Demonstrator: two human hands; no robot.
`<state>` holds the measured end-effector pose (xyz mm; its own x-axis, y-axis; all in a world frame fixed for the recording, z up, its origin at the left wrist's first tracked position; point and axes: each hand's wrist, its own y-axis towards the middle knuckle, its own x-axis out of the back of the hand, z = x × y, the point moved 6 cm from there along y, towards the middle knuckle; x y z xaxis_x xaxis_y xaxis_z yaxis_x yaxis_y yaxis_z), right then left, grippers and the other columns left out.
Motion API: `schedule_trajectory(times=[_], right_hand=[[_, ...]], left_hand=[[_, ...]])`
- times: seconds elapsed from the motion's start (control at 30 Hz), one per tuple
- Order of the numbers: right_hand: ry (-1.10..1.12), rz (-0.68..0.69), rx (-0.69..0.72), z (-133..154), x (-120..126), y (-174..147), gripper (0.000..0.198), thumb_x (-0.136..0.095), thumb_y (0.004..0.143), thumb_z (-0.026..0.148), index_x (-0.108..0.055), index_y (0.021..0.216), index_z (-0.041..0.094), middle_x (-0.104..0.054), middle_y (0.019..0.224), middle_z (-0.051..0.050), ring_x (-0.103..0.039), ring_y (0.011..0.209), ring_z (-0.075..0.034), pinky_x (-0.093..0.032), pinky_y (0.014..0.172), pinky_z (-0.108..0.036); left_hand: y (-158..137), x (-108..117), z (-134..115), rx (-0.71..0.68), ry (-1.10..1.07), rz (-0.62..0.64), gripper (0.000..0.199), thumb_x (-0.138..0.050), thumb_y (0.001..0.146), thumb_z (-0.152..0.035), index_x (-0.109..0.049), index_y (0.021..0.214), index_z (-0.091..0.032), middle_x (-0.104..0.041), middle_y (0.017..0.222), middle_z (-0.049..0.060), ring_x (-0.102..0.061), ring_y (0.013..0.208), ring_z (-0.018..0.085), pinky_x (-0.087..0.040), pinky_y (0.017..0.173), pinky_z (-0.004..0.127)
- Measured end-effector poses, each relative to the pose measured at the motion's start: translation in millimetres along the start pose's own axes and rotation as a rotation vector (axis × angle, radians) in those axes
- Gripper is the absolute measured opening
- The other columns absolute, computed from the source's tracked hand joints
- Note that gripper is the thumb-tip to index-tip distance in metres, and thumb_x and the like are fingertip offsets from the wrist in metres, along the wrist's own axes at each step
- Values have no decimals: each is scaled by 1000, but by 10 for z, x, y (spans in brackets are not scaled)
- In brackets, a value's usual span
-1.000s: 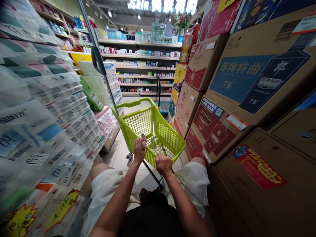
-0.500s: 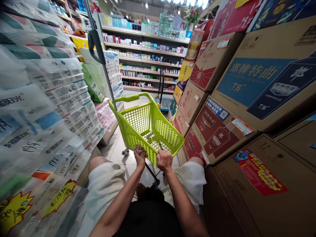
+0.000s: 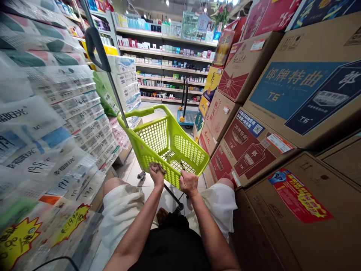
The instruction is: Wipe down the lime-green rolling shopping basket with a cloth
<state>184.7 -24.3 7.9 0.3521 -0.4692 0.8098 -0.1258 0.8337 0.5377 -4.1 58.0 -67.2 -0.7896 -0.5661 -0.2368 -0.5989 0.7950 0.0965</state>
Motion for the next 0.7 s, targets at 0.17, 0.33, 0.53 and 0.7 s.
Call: schedule_trajectory(times=[0.17, 0.33, 0.53, 0.7], right_hand=[[24, 5, 19, -20, -5, -17, 28, -35, 91, 25, -58, 75, 21, -63, 68, -4, -52, 64, -17, -28, 65, -29], [62, 8, 77, -62, 31, -46, 28, -36, 92, 25, -61, 79, 20, -64, 69, -4, -51, 63, -17, -30, 66, -28], [80, -21, 81, -209, 71, -71, 30, -36, 92, 24, -62, 78, 20, -65, 68, -4, -53, 64, -17, -32, 67, -28], [67, 21, 57, -293, 72, -89, 31, -36, 92, 25, -63, 78, 20, -65, 68, -4, -53, 63, -17, -31, 68, -28]], left_hand=[[159, -31, -443, -285, 213, -73, 16, -55, 87, -25, -53, 102, -23, -62, 109, 10, -62, 103, 21, -52, 99, 37], [70, 124, -69, -21, -24, -23, 16, -56, 86, -28, -49, 99, -23, -55, 82, 0, -56, 64, 14, -55, 68, 32], [198, 124, -368, -224, 98, -35, 18, -58, 85, -28, -54, 102, -23, -62, 104, 7, -65, 98, 20, -54, 96, 39], [159, 140, -327, -96, -22, -30, 25, -58, 82, -22, -53, 106, -23, -59, 100, 6, -64, 101, 22, -53, 100, 44]])
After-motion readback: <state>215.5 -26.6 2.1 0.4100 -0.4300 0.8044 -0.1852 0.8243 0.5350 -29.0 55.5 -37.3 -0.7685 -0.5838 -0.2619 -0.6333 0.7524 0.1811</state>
